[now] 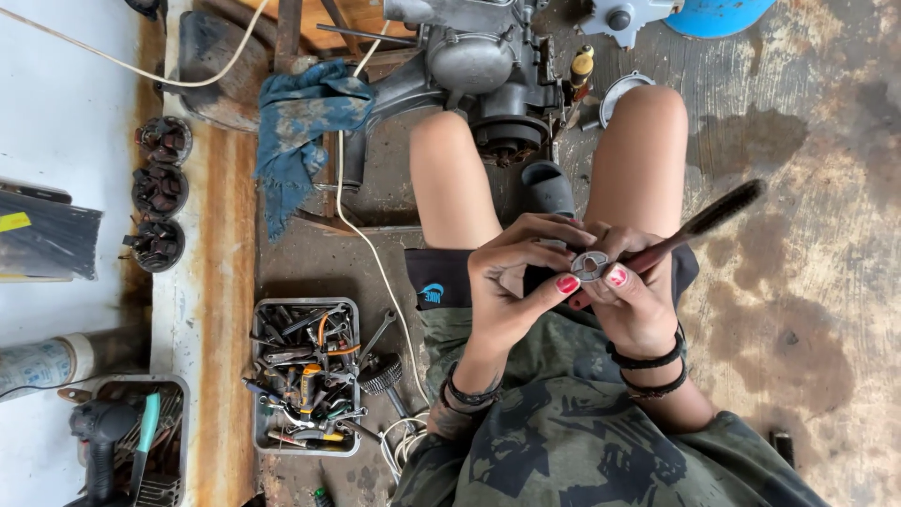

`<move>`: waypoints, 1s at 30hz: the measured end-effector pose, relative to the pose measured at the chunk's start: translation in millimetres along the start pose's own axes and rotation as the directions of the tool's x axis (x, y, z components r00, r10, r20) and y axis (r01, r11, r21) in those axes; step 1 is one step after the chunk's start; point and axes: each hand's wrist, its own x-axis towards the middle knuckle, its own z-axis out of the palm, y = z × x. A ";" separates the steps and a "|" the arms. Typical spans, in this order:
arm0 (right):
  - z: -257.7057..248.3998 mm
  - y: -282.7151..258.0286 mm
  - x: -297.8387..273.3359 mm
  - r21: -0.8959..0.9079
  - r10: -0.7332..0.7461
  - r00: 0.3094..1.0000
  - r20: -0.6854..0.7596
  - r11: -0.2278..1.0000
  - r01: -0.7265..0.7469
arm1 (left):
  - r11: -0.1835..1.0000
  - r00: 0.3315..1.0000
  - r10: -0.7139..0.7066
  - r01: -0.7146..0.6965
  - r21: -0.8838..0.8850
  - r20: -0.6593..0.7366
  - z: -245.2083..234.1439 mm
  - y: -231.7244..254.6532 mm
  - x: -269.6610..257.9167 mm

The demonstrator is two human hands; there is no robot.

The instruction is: The person uses a screwdriver to remove a bolt from a small engine block, then uses pliers to remove a small metal pin. They then use a brush to clean the pin and the engine part.

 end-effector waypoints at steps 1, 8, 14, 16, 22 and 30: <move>-0.7 -0.5 -1.1 0.022 0.023 1.000 -0.011 1.000 -0.022 | 0.997 0.999 -0.048 0.047 -0.054 -0.005 3.2 -0.1 -0.7; 9.6 -1.4 2.9 0.102 0.069 0.998 0.009 0.992 -0.069 | 0.999 0.995 0.034 -0.034 -0.005 -0.093 5.8 -2.5 -4.7; 4.4 -10.7 -6.3 -0.273 -0.063 0.989 -0.134 0.962 0.024 | 0.971 0.988 0.106 -0.079 0.227 -0.109 14.5 19.6 3.6; -4.5 -11.5 -7.7 -0.337 -0.082 0.989 -0.121 0.941 0.036 | 0.976 0.989 0.092 -0.067 0.209 -0.116 16.2 15.7 0.3; -62.1 -50.8 4.8 -0.775 0.036 0.999 0.025 0.632 -0.003 | 0.989 0.980 0.007 0.023 0.146 -0.200 10.9 16.7 -7.9; -192.9 -28.4 -31.3 -0.936 0.465 0.830 -0.309 0.007 -0.352 | 0.979 0.965 0.104 -0.057 0.194 -0.239 -15.6 -1.6 -9.4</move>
